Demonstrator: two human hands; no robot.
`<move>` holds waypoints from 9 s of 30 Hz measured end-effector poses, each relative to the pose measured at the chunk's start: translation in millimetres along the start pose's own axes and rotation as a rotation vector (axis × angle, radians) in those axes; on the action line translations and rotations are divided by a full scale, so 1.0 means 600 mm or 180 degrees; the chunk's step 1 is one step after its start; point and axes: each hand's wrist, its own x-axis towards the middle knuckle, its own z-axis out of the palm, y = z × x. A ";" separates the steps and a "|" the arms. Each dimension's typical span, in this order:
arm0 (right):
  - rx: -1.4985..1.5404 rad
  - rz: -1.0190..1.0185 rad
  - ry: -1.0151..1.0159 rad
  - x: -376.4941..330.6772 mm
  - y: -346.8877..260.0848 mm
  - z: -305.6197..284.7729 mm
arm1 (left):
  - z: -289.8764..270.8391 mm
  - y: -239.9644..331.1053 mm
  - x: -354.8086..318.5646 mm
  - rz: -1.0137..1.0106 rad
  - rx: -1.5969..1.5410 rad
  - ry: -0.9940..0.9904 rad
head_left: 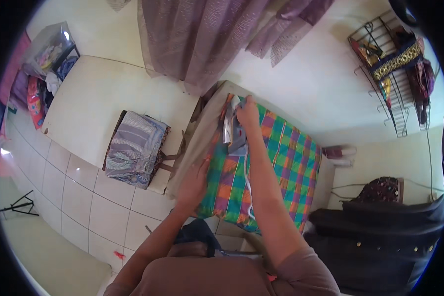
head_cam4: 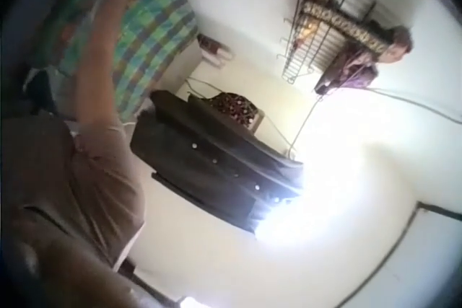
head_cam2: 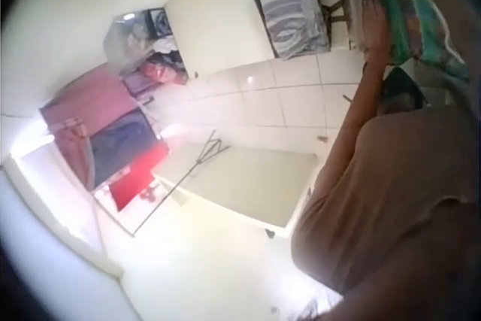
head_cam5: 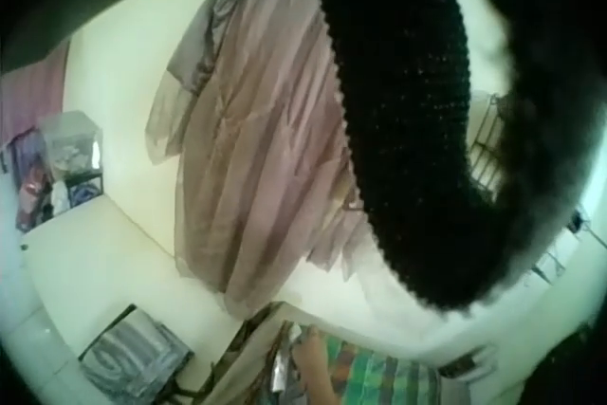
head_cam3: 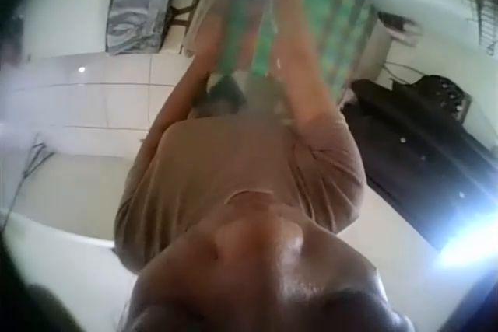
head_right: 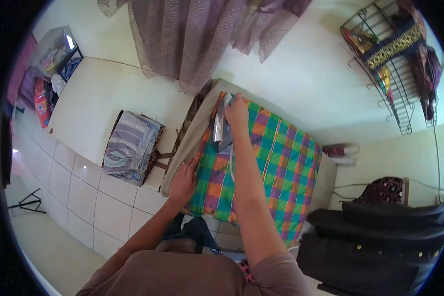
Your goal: Ironing a plaid garment on a flat surface.
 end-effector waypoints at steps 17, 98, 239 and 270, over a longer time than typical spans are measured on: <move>0.0784 0.0392 -0.0311 -0.314 -0.065 -0.043 | -0.029 0.020 -0.006 -0.0094 -0.0643 0.0081; 0.0714 0.0608 -0.0115 -0.260 0.438 -0.286 | 0.264 0.260 0.059 0.0153 0.2066 -0.0684; 0.1238 0.1720 0.0929 -0.591 0.598 -0.271 | -0.020 0.024 0.019 -0.1255 -0.1071 -0.1431; 0.4654 0.1661 0.0890 -0.388 0.503 -0.439 | -0.062 0.065 0.206 -0.0745 -0.2751 -0.0160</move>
